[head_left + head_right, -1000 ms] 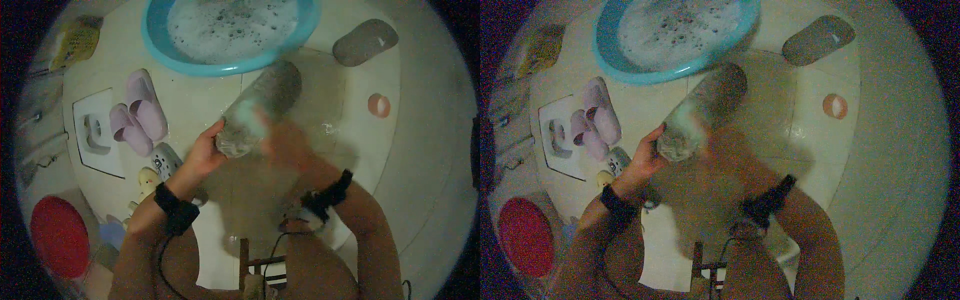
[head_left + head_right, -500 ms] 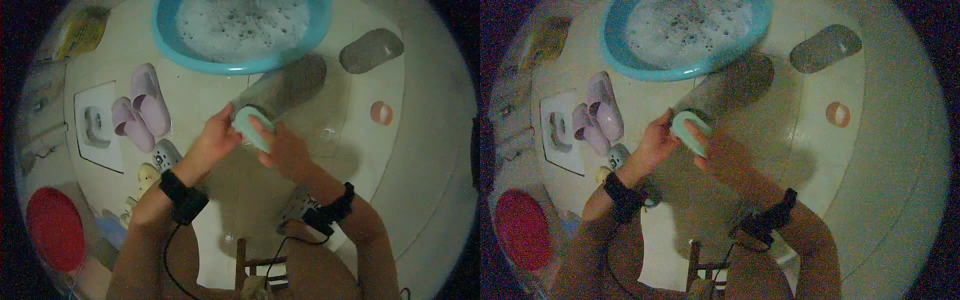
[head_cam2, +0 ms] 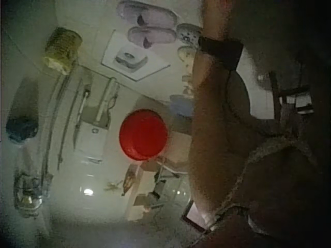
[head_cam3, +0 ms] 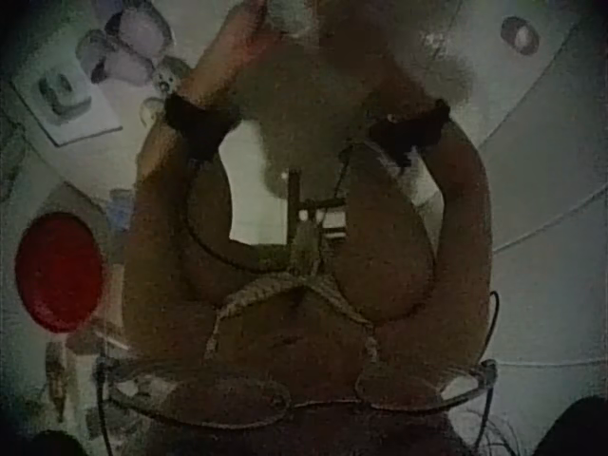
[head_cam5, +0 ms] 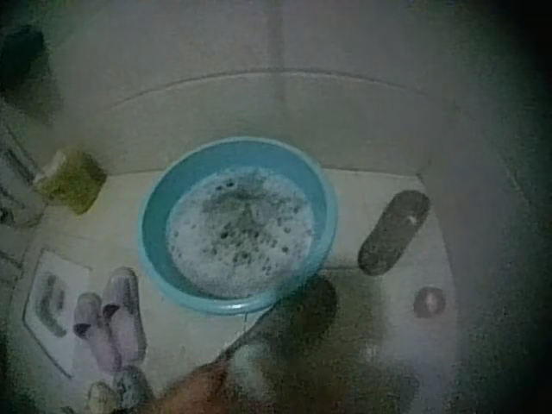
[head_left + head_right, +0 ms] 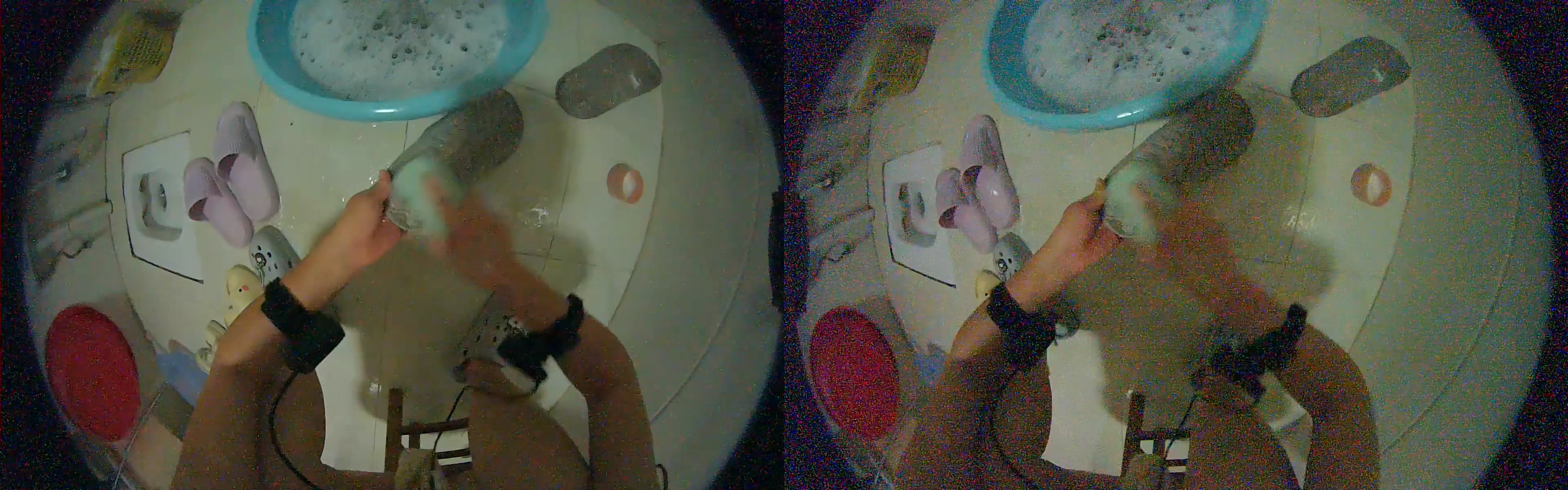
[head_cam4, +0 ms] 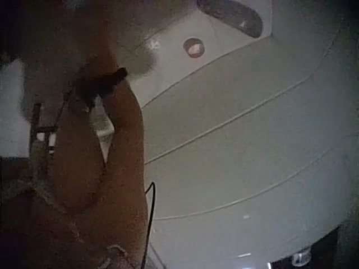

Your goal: The recorder washes and scrubs several pairs of slippers and shoes in a basin of soapy water on the bathroom floor.

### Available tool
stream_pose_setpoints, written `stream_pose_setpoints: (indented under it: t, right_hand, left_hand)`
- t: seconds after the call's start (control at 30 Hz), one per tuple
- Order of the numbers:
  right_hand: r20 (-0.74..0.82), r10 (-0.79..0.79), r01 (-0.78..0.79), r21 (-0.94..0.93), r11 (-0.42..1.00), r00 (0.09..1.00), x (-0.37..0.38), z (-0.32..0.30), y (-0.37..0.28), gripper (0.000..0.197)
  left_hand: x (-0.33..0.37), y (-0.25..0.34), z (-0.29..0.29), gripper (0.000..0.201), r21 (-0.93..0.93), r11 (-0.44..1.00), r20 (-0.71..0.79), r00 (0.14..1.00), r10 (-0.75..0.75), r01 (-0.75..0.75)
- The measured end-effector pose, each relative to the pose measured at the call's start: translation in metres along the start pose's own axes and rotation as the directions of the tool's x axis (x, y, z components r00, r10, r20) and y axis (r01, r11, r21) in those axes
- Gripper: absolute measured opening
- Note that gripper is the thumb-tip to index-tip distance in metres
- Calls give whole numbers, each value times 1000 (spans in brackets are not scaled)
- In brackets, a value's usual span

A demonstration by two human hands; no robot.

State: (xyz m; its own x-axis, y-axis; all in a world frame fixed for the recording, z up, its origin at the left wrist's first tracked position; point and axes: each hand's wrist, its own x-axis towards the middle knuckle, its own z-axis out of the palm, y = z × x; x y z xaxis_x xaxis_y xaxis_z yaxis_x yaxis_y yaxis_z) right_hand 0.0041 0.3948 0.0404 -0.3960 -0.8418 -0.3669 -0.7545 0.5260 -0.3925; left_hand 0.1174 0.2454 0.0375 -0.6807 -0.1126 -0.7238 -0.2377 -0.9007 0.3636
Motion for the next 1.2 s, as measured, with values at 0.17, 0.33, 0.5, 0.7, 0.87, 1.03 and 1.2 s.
stream_pose_setpoints:
  t: [0.17, 0.33, 0.5, 0.7, 0.87, 1.03, 1.2]
  right_hand:
    - [124, 166, -173, 55, 983, 978, 20, -14, 15, 79]
    - [-152, -240, 234, -53, 971, 959, -8, -6, -35, 76]
    - [-35, 39, -35, 111, 993, 999, 7, -19, -21, 76]
    - [-158, -32, 65, 207, 976, 987, 8, -6, -20, 75]
    - [-95, -132, 148, 175, 973, 987, 0, -20, -47, 73]
    - [-258, -231, 217, -84, 973, 938, 7, -6, -12, 71]
    - [-48, -143, 150, 219, 964, 989, -6, -33, -58, 70]
  left_hand:
    - [4, -2, 0, 44, -313, 946, 32, 997, -72, 78]
    - [8, -13, -29, 44, -481, 867, 653, 713, 255, 131]
    - [6, -3, -4, 41, -429, 901, 134, 991, -6, 63]
    - [12, -13, 3, 38, -383, 924, 106, 994, 40, 4]
    - [7, -22, -33, 38, -565, 817, 406, 902, 147, 121]
    - [8, 5, 23, 33, -453, 891, 28, 999, -19, 30]
    - [-11, -31, -4, 36, -72, 996, 79, 995, 58, -52]
